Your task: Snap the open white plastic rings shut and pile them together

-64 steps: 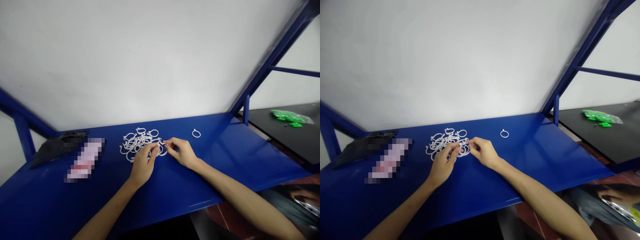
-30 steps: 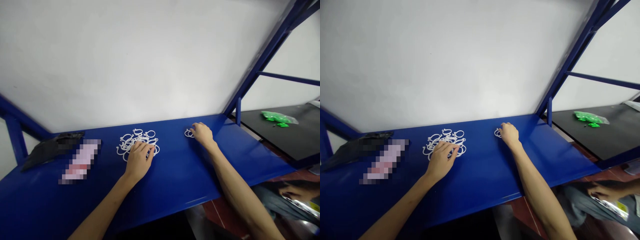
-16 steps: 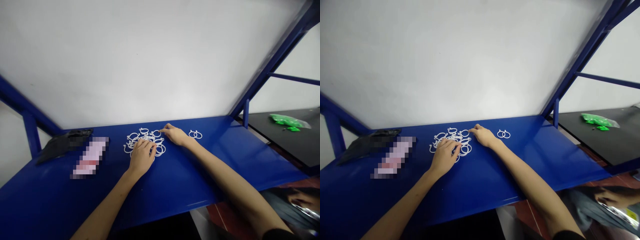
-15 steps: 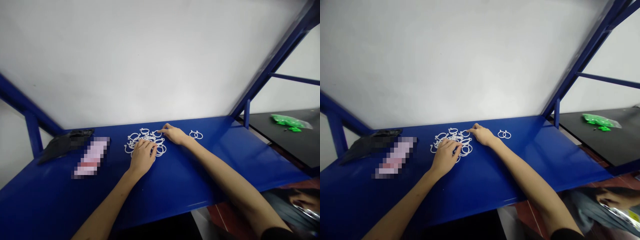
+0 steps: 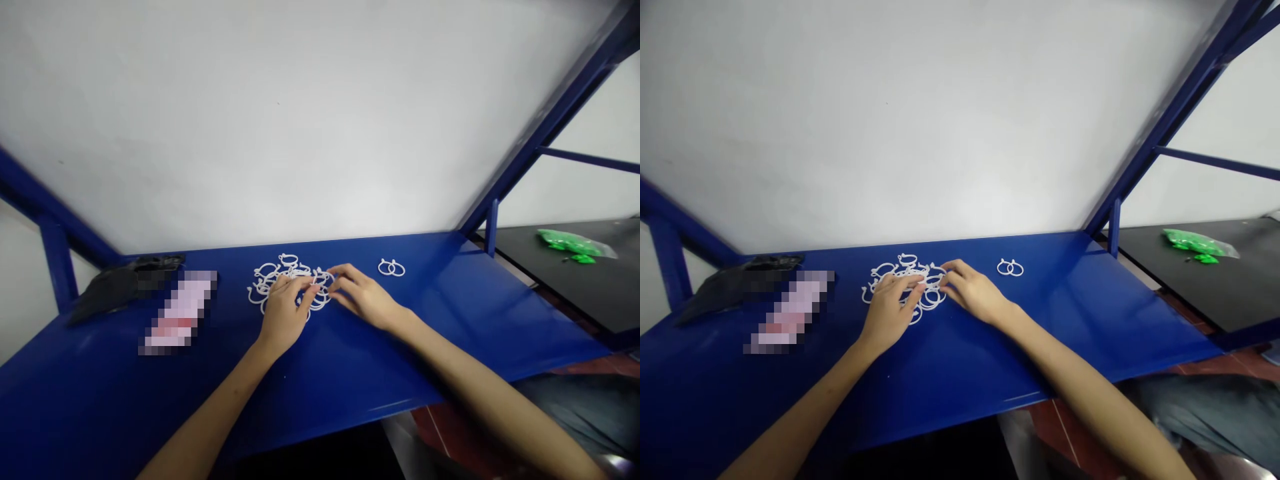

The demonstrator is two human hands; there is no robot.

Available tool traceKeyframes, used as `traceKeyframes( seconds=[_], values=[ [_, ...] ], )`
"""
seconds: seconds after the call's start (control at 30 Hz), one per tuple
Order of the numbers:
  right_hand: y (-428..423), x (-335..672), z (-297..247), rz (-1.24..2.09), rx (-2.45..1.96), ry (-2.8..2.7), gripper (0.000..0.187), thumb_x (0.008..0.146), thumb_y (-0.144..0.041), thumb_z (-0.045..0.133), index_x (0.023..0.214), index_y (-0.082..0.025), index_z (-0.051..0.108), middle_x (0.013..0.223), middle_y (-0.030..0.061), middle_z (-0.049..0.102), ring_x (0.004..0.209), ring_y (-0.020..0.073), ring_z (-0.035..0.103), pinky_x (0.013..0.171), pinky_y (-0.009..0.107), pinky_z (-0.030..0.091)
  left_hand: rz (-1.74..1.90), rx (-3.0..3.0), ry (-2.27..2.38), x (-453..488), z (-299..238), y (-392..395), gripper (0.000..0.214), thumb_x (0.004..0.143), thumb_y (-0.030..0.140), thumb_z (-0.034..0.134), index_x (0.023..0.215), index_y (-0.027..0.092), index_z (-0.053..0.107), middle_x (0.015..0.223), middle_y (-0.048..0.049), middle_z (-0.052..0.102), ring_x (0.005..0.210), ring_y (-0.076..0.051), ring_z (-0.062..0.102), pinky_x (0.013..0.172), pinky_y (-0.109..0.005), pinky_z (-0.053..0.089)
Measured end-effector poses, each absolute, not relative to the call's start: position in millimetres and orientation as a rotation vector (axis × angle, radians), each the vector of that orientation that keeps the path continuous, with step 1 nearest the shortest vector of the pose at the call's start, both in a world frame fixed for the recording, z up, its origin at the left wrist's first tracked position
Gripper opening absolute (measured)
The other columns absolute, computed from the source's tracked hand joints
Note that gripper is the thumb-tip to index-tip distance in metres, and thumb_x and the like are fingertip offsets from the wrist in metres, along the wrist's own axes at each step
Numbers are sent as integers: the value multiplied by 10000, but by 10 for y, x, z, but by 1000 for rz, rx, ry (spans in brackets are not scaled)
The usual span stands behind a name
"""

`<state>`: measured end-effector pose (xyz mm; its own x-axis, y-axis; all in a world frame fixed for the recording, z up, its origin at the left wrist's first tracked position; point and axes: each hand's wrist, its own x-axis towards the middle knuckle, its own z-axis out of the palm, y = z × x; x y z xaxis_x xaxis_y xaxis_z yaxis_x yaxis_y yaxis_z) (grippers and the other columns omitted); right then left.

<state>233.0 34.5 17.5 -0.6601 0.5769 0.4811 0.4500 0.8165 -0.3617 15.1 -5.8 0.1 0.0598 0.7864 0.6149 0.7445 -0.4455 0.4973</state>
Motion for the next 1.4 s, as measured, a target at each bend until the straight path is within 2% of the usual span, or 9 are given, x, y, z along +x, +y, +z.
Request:
traceKeyframes(
  seconds=[0.07,0.2,0.37,0.47,0.7,1.0,1.17,1.3,1.4],
  values=[
    [197,2265,100,304,-718,-2324,105,991,-271,556,1070,-233,613,1283,114,578,1056,194,648,936,407,568,1374,2133,1542,170,22,-83,168,956,334,571,995,226,694,892,-34,757,884,-216,683,798,-348,532],
    [65,2140,-7,516,-775,-1961,286,964,-289,604,1232,-224,531,1145,100,649,896,161,683,826,333,595,1311,1945,1468,210,73,-137,154,957,324,551,962,230,673,842,-12,774,797,-187,722,672,-281,529],
    [68,2133,14,711,-873,-1866,136,978,-320,581,1030,-202,626,899,41,735,779,155,709,732,281,576,1268,1857,1401,285,114,-199,212,937,313,577,1122,248,660,818,-2,786,742,-189,747,604,-261,531],
    [54,2154,23,675,-871,-1905,155,991,-301,559,926,-201,658,884,41,753,790,161,715,748,280,560,1255,1869,1390,307,90,-220,228,932,282,586,1147,245,653,780,4,783,665,-178,733,579,-259,534],
    [-13,2197,-55,559,-802,-2006,173,1013,-279,514,959,-213,665,866,50,733,776,162,705,722,270,548,1400,1955,1313,337,-56,-245,106,927,263,619,984,232,703,975,-38,783,822,-187,755,775,-312,603],
    [-25,2269,-79,280,-660,-2276,247,1026,-158,383,1031,-191,627,902,84,693,808,170,647,720,281,534,1418,2124,1321,299,-125,-255,142,922,183,614,905,240,743,791,1,707,778,-152,693,762,-275,567],
    [50,2321,-92,129,-647,-2440,267,1019,-128,372,1084,-171,628,890,82,684,771,169,627,684,266,509,1315,2111,1354,270,-111,-193,140,901,177,628,836,238,736,821,4,721,767,-152,697,769,-283,572],
    [76,2284,-23,183,-727,-2396,240,1040,-203,403,1082,-188,639,921,77,666,810,162,637,713,260,523,1322,2166,1376,279,-69,-164,113,920,223,637,968,237,738,895,-13,740,810,-166,705,794,-312,584],
    [105,2282,89,168,-766,-2306,233,1032,-242,438,1097,-219,661,975,78,647,847,166,642,735,270,542,1334,2287,1412,278,-53,-152,272,938,257,635,1207,251,673,985,-27,755,938,-199,680,875,-364,569]
  ],
)
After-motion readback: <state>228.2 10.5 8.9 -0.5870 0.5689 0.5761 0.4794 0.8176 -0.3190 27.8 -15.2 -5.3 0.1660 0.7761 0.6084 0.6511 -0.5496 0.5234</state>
